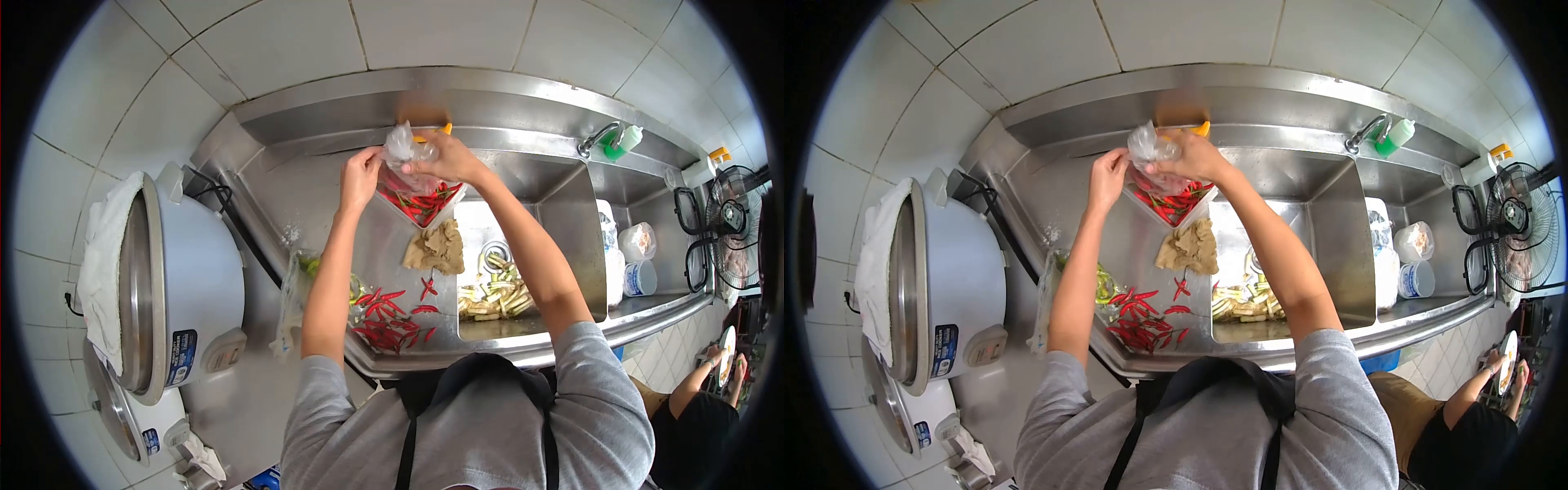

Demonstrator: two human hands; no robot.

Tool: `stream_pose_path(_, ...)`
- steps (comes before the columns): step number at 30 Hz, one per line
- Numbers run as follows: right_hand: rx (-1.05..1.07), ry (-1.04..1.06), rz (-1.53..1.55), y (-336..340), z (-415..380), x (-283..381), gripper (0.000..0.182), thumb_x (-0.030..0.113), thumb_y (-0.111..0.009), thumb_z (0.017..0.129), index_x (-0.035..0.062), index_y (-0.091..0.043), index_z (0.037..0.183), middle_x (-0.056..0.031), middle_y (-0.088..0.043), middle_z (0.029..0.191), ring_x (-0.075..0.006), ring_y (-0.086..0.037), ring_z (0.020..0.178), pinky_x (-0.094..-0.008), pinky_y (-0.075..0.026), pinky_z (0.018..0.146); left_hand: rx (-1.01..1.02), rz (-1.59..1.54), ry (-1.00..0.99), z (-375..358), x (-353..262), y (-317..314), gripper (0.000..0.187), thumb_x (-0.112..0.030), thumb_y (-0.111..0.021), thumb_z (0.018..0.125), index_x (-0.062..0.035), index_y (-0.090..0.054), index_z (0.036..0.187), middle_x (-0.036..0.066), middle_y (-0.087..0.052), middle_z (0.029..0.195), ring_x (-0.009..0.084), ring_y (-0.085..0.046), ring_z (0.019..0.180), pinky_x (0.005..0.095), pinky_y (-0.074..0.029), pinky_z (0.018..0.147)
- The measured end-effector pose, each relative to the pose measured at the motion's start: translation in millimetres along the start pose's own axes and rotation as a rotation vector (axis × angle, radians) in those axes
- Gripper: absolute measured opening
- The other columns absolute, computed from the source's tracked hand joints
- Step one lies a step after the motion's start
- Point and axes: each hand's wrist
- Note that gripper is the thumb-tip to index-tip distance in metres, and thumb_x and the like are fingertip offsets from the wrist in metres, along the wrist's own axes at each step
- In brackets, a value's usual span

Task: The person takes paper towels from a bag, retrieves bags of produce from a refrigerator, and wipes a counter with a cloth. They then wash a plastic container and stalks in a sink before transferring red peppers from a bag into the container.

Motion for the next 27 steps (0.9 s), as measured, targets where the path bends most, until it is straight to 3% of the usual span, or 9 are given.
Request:
stream_pose_path(2,-0.01,0.131,-0.239,-10.6,8.7,-26.5,0.053,0.044,-0.063,0.074,0.002,-0.057,0.106,-0.0215,-0.055,0.102,-0.0306,-0.056,0.094,-0.0394,-0.042,0.083,-0.005,0.1,-0.085,6.4,-32.1,4.1,0.016,-0.007,-0.055,0.083,-0.0009,-0.063,0.095,0.009,-0.062,0.08,0.0119,-0.056,0.069,0.0246,-0.044,0.063)
stream_pose_path(3,-0.058,0.089,-0.088,-7.2,6.9,-17.6,0.042,0.04,-0.06,0.079,0.0008,-0.061,0.094,-0.0209,-0.056,0.099,-0.0253,-0.057,0.088,-0.0364,-0.043,0.079,-0.014,0.142,-0.149,8.3,-45.0,5.5,0.015,-0.008,-0.056,0.083,-0.0024,-0.064,0.095,0.01,-0.062,0.08,0.0133,-0.057,0.068,0.0253,-0.044,0.062)
stream_pose_path(6,-0.108,-0.149,0.245,4.9,9.1,-3.5,0.037,0.036,-0.058,0.081,0.0005,-0.06,0.091,-0.0179,-0.056,0.092,-0.019,-0.055,0.082,-0.0333,-0.043,0.073,-0.04,0.161,-0.236,15.2,-68.2,10.0,0.016,-0.012,-0.057,0.082,-0.0051,-0.065,0.095,0.01,-0.062,0.08,0.0172,-0.057,0.067,0.0271,-0.044,0.061)
stream_pose_path(7,-0.11,-0.133,0.206,9.4,8.5,0.1,0.042,0.035,-0.053,0.086,-0.0036,-0.055,0.103,-0.0103,-0.058,0.095,-0.0152,-0.053,0.081,-0.0296,-0.043,0.075,-0.036,0.172,-0.216,18.6,-72.1,11.7,0.016,-0.013,-0.058,0.082,-0.0051,-0.065,0.095,0.01,-0.062,0.08,0.0171,-0.057,0.067,0.0273,-0.045,0.062)
stream_pose_path(16,-0.127,-0.175,1.037,17.8,12.4,12.6,0.034,0.031,-0.045,0.091,0.0029,-0.044,0.109,-0.0038,-0.054,0.086,-0.012,-0.054,0.08,-0.0267,-0.046,0.07,0.183,-0.361,-0.095,23.8,-40.4,12.4,0.042,-0.015,-0.055,0.081,-0.0041,-0.049,0.121,0.012,-0.052,0.118,0.0199,-0.05,0.107,0.0316,-0.042,0.086)
stream_pose_path(17,-0.126,-0.173,1.037,18.5,12.4,12.8,0.034,0.031,-0.045,0.091,0.0029,-0.044,0.109,-0.0038,-0.054,0.086,-0.012,-0.054,0.08,-0.0267,-0.046,0.07,0.186,-0.342,0.041,21.7,-34.2,13.7,0.044,-0.013,-0.053,0.081,-0.0021,-0.045,0.123,0.012,-0.05,0.122,0.0208,-0.046,0.112,0.0329,-0.04,0.089)
stream_pose_path(18,-0.099,-0.179,1.109,21.0,11.8,14.9,0.033,0.029,-0.048,0.09,0.0034,-0.044,0.11,-0.0041,-0.054,0.089,-0.0128,-0.055,0.083,-0.0275,-0.046,0.071,0.188,-0.321,0.177,20.4,-25.4,13.9,0.047,-0.011,-0.051,0.08,-0.0001,-0.042,0.126,0.013,-0.047,0.126,0.0217,-0.043,0.117,0.0342,-0.038,0.092)
stream_pose_path(25,-0.066,-0.123,0.925,32.8,4.7,34.5,0.047,0.019,-0.071,0.074,-0.002,-0.045,0.106,-0.0069,-0.056,0.096,-0.0155,-0.055,0.09,-0.0308,-0.046,0.077,0.309,-0.093,0.089,16.6,16.9,4.9,0.049,-0.017,-0.047,0.081,-0.0047,-0.04,0.128,0.014,-0.046,0.125,0.0235,-0.044,0.114,0.0363,-0.038,0.093)
stream_pose_path(27,-0.087,-0.144,0.984,26.9,1.2,33.7,0.049,0.022,-0.071,0.074,-0.0023,-0.045,0.109,-0.0085,-0.056,0.098,-0.0163,-0.054,0.093,-0.0311,-0.045,0.079,0.233,-0.564,0.299,11.3,-11.7,14.8,0.051,-0.024,-0.047,0.084,-0.0094,-0.038,0.131,0.014,-0.043,0.128,0.0246,-0.043,0.115,0.0391,-0.038,0.093)
Point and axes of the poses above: each hand's wrist, its own z-axis towards the middle knuckle, its own y-axis out of the back of the hand, x = y × z
